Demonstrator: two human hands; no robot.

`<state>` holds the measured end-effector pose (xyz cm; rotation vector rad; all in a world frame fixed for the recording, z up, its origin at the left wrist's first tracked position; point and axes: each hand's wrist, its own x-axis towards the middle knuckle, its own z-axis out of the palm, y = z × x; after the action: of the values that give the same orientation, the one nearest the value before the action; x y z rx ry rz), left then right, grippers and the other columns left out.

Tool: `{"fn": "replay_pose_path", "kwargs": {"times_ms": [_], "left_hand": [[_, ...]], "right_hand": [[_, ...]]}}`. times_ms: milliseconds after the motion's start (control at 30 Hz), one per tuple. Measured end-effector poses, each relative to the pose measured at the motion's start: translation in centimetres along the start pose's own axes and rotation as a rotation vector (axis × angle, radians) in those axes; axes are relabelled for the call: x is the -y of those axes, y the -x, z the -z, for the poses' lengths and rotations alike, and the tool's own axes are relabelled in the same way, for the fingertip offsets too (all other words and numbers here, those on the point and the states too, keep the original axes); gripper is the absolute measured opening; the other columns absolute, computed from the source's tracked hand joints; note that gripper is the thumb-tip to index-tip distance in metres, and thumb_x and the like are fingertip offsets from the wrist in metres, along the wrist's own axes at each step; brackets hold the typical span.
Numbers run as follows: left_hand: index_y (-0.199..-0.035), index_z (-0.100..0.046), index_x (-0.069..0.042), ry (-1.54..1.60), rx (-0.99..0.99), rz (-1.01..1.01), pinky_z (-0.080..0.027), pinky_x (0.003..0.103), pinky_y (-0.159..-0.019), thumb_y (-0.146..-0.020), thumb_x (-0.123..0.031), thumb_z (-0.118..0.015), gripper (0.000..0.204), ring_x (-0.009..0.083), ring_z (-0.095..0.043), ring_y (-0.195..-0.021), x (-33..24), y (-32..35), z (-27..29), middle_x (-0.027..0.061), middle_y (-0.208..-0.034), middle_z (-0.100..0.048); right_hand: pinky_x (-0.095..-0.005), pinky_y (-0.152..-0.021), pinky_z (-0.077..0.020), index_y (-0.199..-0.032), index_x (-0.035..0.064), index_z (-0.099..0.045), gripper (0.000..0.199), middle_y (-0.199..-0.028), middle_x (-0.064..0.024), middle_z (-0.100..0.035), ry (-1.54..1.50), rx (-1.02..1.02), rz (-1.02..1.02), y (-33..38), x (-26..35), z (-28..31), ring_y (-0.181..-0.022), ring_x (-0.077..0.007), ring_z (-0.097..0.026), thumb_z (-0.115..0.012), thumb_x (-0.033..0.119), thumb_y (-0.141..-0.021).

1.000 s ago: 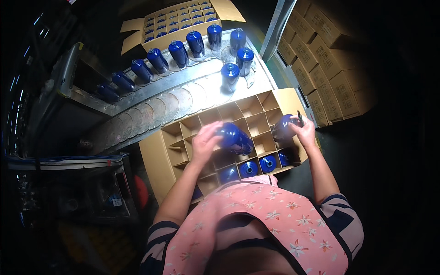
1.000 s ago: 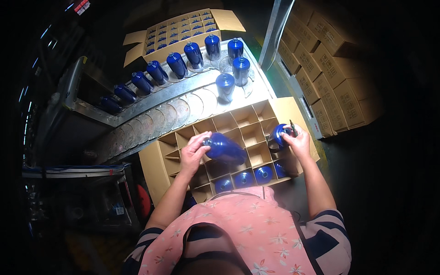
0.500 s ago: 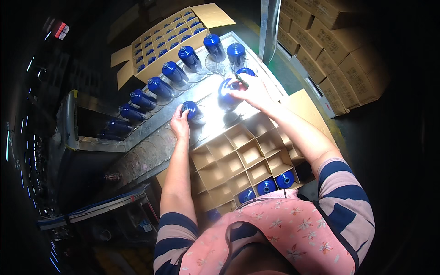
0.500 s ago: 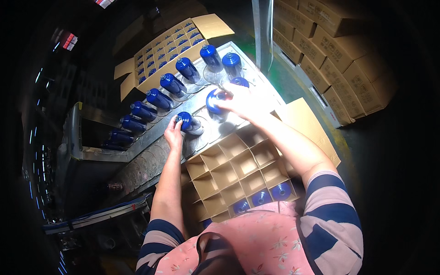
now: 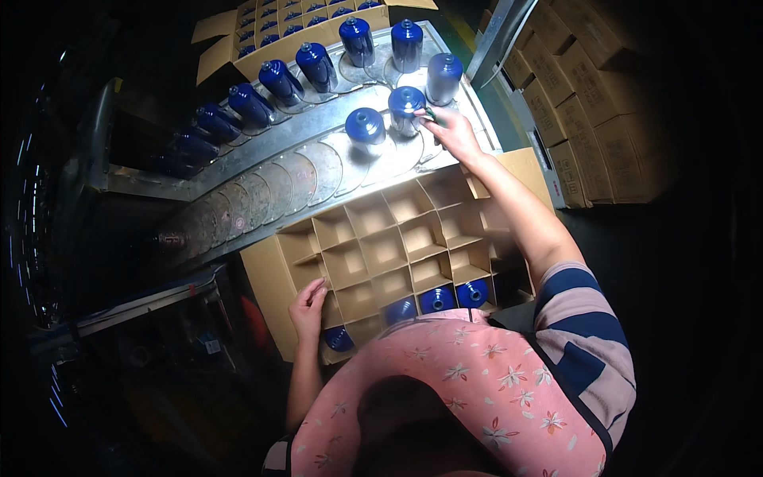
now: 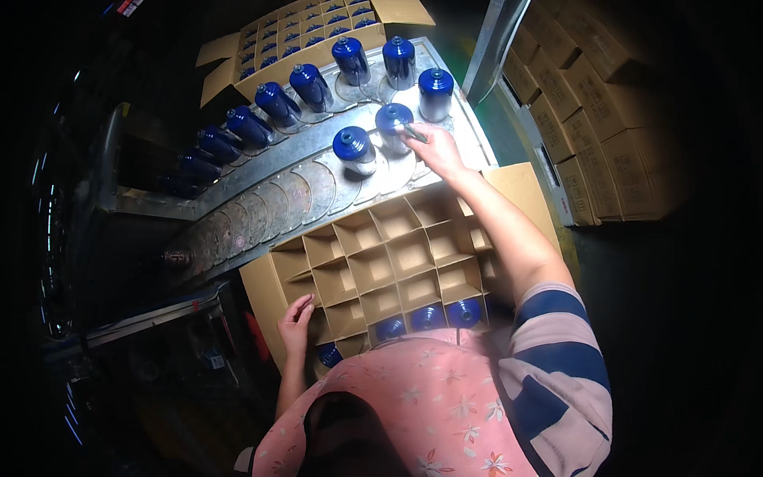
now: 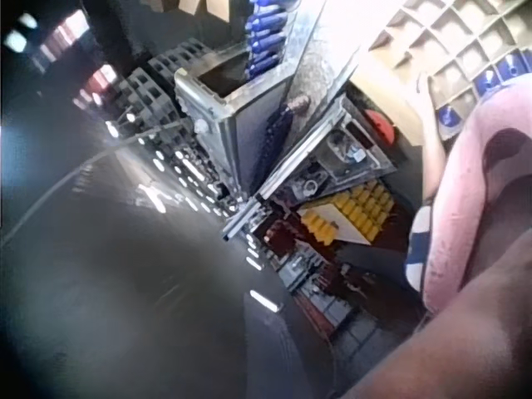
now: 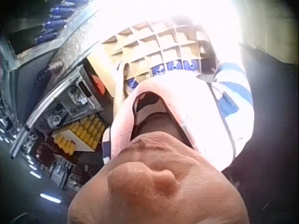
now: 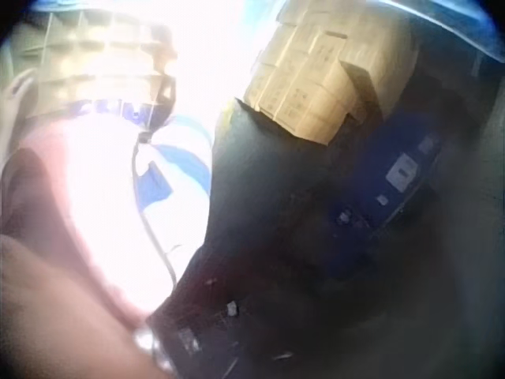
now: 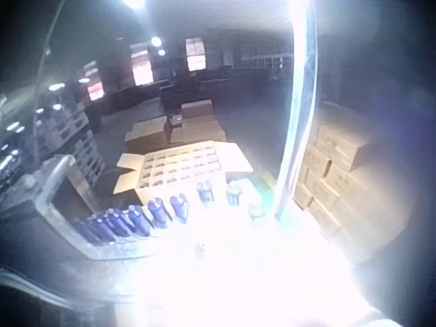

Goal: The person places blue-capped bottles from a conveyor belt into compartmentalized cardboard boxes, then closes and stacks the boxes. They also retrieve a new empty box and continue filling it with bottles.

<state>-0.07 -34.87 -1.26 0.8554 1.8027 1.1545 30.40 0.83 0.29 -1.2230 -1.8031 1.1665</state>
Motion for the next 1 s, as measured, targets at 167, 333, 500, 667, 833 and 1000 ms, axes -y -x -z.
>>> {"fn": "replay_pose_path", "kwargs": {"times_ms": [167, 333, 500, 667, 833, 1000], "left_hand": [[-0.104, -0.074, -0.010, -0.436, 0.221, 0.005, -0.050, 0.031, -0.077, -0.077, -0.005, -0.073, 0.027, 0.0214, -0.062, -0.084, 6.6, 7.7, 2.7, 0.0090, -0.091, -0.066], [-0.106, -0.073, -0.016, -0.533, 0.208, -0.401, -0.043, 0.034, -0.084, -0.073, -0.008, -0.075, 0.034, 0.0223, -0.058, -0.092, 6.9, 8.4, 2.3, 0.0048, -0.091, -0.066], [-0.111, -0.071, -0.018, -0.545, 0.624, -0.654, -0.038, 0.038, -0.095, -0.074, -0.012, -0.074, 0.039, 0.0197, -0.058, -0.103, 4.2, 9.3, -2.5, 0.0002, -0.112, -0.068], [-0.117, -0.068, -0.022, -0.705, 0.975, -0.768, -0.026, 0.047, -0.112, -0.077, -0.020, -0.074, 0.040, 0.0148, -0.054, -0.121, 5.5, 9.5, -5.4, -0.0054, -0.124, -0.065], [-0.109, -0.069, -0.017, -0.701, 0.854, -0.872, -0.033, 0.049, -0.110, -0.073, -0.016, -0.077, 0.038, 0.0169, -0.058, -0.119, 5.1, 9.5, -5.7, -0.0020, -0.116, -0.069], [-0.109, -0.070, -0.014, -0.387, 0.660, -0.688, -0.033, 0.046, -0.111, -0.079, -0.019, -0.073, 0.031, 0.0164, -0.059, -0.120, -3.5, 8.0, -1.7, 0.0027, -0.117, -0.069]], "right_hand": [[-0.0241, -0.054, -0.0466, -0.099, 0.0065, -0.070, 0.016, -0.070, -0.0003, -0.062, 0.063, 0.223, -0.404, 19.6, -2.3, 1.1, -0.058, -0.0064, -0.057, -0.062, 0.019, -0.094], [-0.0280, -0.057, -0.0490, -0.104, 0.0063, -0.069, 0.020, -0.075, -0.0044, -0.065, 0.292, 0.229, -0.488, 34.0, -3.1, 0.3, -0.059, -0.0108, -0.057, -0.067, 0.021, -0.091], [-0.0345, -0.072, -0.0507, -0.113, 0.0120, -0.068, 0.030, -0.095, -0.0102, -0.065, 0.428, -0.083, -0.385, 40.0, -2.4, 1.3, -0.082, -0.0236, -0.064, -0.071, 0.021, -0.085], [-0.0414, -0.083, -0.0497, -0.115, 0.0138, -0.063, 0.040, -0.101, -0.0142, -0.062, 0.756, -0.006, -0.528, 42.4, -0.7, 2.3, -0.098, -0.0334, -0.061, -0.075, 0.027, -0.079], [-0.0432, -0.075, -0.0524, -0.112, 0.0150, -0.064, 0.040, -0.083, -0.0134, -0.070, 0.738, -0.086, -0.491, 42.6, -0.7, 1.7, -0.080, -0.0327, -0.068, -0.078, 0.025, -0.075], [-0.0359, -0.071, -0.0514, -0.103, 0.0104, -0.067, 0.032, -0.081, -0.0100, -0.070, 0.438, -0.214, -0.466, 42.3, -1.6, 1.6, -0.076, -0.0232, -0.066, -0.078, 0.020, -0.075]]}}
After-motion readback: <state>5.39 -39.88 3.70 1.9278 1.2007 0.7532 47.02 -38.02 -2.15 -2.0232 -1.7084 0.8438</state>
